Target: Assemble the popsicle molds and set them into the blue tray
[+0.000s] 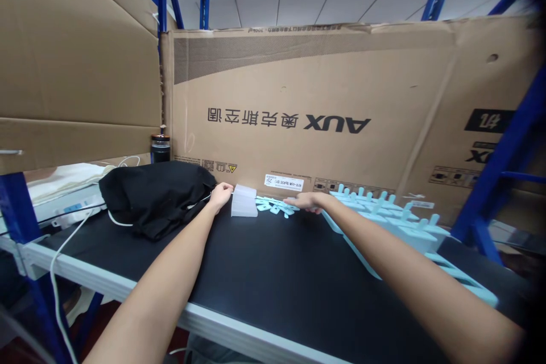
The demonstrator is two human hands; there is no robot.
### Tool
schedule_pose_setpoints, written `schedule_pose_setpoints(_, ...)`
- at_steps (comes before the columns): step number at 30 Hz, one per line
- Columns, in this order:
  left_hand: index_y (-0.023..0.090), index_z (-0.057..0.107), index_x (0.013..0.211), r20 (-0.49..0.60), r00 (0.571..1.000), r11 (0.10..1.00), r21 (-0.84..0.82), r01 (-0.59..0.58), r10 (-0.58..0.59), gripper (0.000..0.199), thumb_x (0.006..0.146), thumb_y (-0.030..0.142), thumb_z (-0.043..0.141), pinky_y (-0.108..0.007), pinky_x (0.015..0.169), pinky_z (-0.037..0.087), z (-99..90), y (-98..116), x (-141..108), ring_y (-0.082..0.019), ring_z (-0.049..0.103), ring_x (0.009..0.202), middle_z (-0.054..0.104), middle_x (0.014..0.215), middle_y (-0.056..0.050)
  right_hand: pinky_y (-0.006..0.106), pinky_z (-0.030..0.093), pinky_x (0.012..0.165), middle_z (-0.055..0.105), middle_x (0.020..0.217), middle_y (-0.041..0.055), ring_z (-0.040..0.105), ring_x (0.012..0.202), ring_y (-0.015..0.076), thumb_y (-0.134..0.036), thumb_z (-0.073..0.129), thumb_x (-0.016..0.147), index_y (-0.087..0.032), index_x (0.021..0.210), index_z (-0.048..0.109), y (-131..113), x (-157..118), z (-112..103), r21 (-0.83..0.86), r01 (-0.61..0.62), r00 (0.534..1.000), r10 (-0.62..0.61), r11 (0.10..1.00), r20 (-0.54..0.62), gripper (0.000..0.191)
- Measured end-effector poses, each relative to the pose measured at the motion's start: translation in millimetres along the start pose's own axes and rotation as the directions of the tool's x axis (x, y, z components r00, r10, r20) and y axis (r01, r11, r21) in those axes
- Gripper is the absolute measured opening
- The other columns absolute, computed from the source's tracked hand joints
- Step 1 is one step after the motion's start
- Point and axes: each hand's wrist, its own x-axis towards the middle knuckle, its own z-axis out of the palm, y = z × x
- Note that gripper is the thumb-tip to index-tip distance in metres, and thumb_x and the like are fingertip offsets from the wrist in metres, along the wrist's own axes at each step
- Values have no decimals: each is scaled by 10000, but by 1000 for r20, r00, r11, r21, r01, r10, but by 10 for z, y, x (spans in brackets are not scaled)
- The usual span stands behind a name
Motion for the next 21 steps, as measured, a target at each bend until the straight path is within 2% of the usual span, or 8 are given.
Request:
schedule_pose_setpoints(5, 177, 671, 857, -3, 1000, 1000, -7, -3, 3, 158, 756, 218, 557, -249, 758, 456, -4, 0, -2, -177, 636, 854, 702, 938, -56, 303, 496, 574, 577, 802, 80, 569, 667, 171, -816, 375, 711, -156, 905, 555, -117, 17, 19, 50, 88, 992, -92, 995, 85, 711)
schedule_pose_setpoints(8, 176, 671, 859, -4, 1000, 1000, -15, -4, 4, 159, 757, 212, 554, -253, 759, 457, 5, -21, 13, -179, 634, 857, 700, 942, -58, 317, 491, 562, 578, 842, 97, 574, 686, 190, -831, 342, 710, -153, 897, 546, -112, 27, -12, 33, 127, 992, -128, 991, 19, 732)
schedule_pose_setpoints(10, 177, 670, 860, -4, 1000, 1000, -21, -4, 4, 158, 759, 221, 558, -256, 758, 457, 12, -39, 27, -180, 633, 858, 698, 948, -60, 324, 490, 562, 585, 869, 114, 583, 712, 208, -827, 362, 706, -146, 877, 551, -60, 56, -28, 21, 87, 996, -86, 996, -38, 727)
schedule_pose_setpoints(15, 187, 670, 862, -2, 1000, 1000, -29, -3, 3, 159, 760, 250, 565, -261, 756, 457, 19, -62, 45, -184, 633, 861, 695, 949, -57, 313, 485, 554, 593, 803, 132, 595, 701, 217, -799, 378, 727, -123, 863, 568, 45, 150, 42, 44, 4, 999, -2, 999, -38, 715)
schedule_pose_setpoints(21, 187, 672, 857, -4, 1000, 1000, -28, -2, 2, 161, 765, 249, 555, -261, 763, 454, -6, -39, 19, -183, 632, 861, 697, 937, -55, 289, 478, 590, 603, 865, 116, 586, 697, 177, -744, 313, 803, -133, 1042, 553, -121, 106, 123, 136, 127, 990, -118, 983, -70, 699)
